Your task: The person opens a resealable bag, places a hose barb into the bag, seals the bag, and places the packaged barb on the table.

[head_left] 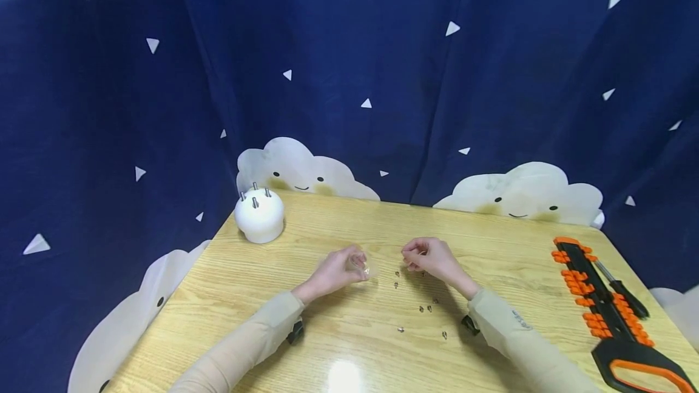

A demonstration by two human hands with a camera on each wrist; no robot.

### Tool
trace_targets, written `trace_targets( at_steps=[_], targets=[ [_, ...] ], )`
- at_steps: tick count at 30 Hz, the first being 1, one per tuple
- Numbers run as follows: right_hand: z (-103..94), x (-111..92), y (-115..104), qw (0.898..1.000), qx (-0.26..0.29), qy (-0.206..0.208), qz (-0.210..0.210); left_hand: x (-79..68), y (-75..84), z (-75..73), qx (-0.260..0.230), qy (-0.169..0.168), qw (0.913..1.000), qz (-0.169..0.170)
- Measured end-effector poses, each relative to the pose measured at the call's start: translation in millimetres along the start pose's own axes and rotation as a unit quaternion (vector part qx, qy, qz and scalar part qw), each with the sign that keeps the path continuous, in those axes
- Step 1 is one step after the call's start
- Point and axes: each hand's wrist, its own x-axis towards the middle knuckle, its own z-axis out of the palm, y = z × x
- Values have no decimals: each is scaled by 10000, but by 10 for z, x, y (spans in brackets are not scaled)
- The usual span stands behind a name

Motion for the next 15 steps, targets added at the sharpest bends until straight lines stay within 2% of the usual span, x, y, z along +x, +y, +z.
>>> trace_targets(
  at_steps=[6,15],
  targets=[
    [-236,-10,189,9982,-559,146,-167,1,-9,-10,-51,-55,10000,-31],
    [-438,-57,443,9877,-1450,-63,-583,3,-9,-24,-89,-66,9999,-59]
  ],
)
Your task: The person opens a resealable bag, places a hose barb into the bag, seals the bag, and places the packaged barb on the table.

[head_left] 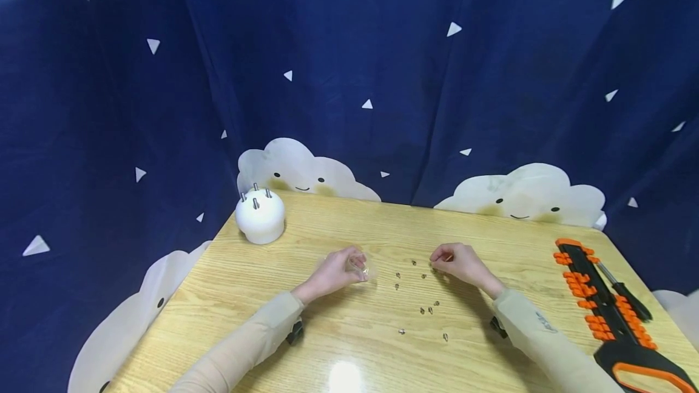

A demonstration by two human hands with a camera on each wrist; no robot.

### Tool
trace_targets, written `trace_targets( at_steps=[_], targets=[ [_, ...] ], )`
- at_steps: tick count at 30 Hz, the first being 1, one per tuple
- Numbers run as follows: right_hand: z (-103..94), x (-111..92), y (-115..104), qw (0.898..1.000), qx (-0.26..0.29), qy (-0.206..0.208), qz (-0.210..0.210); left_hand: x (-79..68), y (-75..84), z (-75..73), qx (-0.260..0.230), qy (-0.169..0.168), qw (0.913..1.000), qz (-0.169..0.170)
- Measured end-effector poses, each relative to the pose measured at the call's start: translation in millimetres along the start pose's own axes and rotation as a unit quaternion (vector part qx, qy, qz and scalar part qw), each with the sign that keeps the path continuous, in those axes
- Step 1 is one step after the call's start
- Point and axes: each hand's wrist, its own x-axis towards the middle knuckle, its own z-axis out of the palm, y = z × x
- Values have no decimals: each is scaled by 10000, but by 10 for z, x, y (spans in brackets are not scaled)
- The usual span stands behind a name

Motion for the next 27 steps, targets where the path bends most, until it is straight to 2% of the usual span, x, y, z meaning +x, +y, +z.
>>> trace_targets(
  at_steps=[11,17,27],
  targets=[
    [24,-16,139,9991,-140,-363,177,-6,-23,0,132,-12,9999,99],
    [41,-7,148,9990,-192,-340,201,-6,-21,1,163,-16,9998,102],
    [51,-22,122,9988,-363,-318,23,-18,-12,12,178,-230,9996,42]
  ],
)
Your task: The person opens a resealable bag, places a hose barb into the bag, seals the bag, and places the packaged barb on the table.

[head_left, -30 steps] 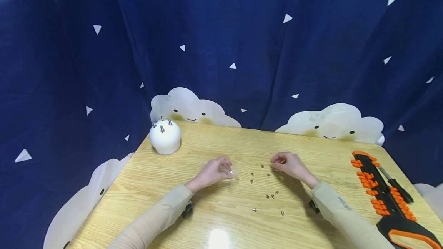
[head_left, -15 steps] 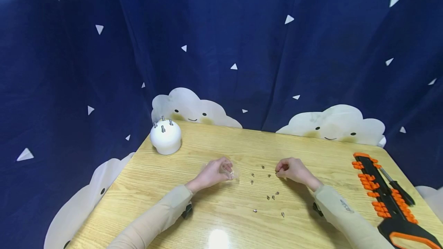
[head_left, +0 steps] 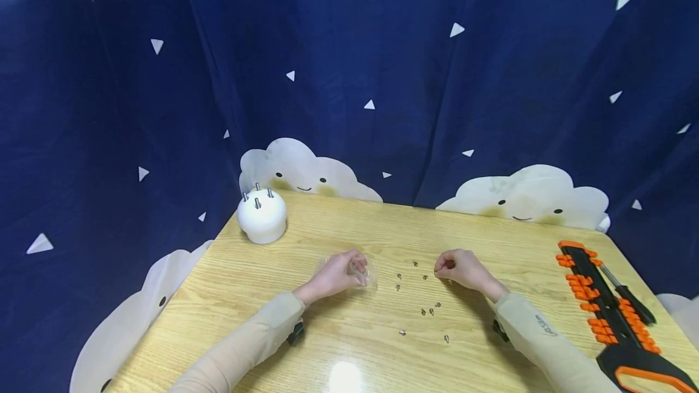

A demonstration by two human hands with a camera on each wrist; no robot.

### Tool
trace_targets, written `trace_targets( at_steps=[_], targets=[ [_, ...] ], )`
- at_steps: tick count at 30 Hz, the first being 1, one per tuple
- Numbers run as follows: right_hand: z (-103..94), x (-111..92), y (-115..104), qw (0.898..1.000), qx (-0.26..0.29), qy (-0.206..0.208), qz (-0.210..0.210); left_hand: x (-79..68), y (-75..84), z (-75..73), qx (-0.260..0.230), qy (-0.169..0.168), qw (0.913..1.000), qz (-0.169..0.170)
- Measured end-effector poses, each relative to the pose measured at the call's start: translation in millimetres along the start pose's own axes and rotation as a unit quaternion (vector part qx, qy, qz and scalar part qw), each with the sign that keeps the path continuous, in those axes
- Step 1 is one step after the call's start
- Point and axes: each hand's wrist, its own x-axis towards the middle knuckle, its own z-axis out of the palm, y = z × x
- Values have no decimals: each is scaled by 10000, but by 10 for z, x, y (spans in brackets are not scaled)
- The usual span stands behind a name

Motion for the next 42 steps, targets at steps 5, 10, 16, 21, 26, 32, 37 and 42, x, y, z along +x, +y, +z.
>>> trace_targets(
  at_steps=[5,10,16,21,26,32,37,42],
  targets=[
    [-11,3,-18,9997,-100,76,-213,14,5,7,-65,-40,10000,-1],
    [-42,6,-59,9994,-121,106,-318,29,23,3,-20,-45,10000,-2],
    [-52,10,-135,9987,-27,240,-442,42,42,1,118,-56,9999,13],
    [-38,26,-200,9984,222,288,-424,45,50,-2,120,-73,9999,40],
    [-16,45,-328,9972,449,380,-452,44,45,7,66,-101,9999,33],
    [34,69,-503,9955,530,397,-677,52,37,27,158,-79,9998,-23],
    [97,123,-614,9935,646,312,-882,52,26,46,187,-54,9998,-30],
    [159,183,-710,9919,691,232,-1038,42,12,61,129,-18,9999,-40]
  ],
)
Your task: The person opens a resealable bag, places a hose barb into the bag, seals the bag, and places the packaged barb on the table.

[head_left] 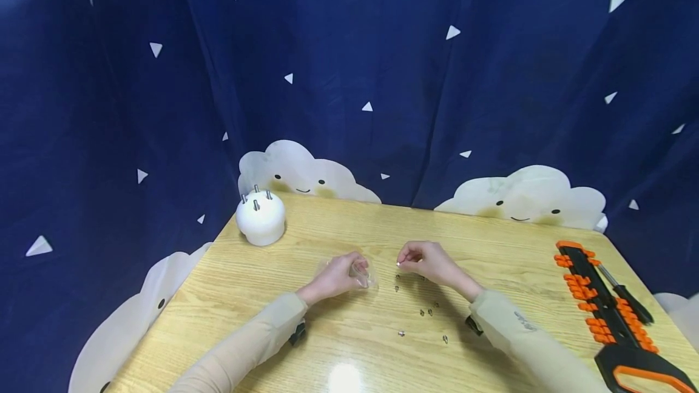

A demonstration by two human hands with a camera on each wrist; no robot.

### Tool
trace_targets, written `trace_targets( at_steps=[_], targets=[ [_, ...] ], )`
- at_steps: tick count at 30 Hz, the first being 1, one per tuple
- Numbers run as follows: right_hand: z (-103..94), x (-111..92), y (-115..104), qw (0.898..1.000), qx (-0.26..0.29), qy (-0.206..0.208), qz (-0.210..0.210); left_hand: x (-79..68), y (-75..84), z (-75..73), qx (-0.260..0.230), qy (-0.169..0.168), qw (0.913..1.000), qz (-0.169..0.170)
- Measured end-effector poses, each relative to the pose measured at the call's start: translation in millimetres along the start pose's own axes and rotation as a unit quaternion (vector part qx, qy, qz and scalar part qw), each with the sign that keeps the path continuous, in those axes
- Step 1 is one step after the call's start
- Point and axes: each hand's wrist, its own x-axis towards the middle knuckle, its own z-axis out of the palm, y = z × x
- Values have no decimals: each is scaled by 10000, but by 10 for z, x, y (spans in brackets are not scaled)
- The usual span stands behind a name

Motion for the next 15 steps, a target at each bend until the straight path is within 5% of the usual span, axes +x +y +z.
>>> trace_targets(
  at_steps=[15],
  targets=[
    [138,198,-269,9986,-107,-269,-443,14,-3,-5,87,77,9999,2]
  ],
)
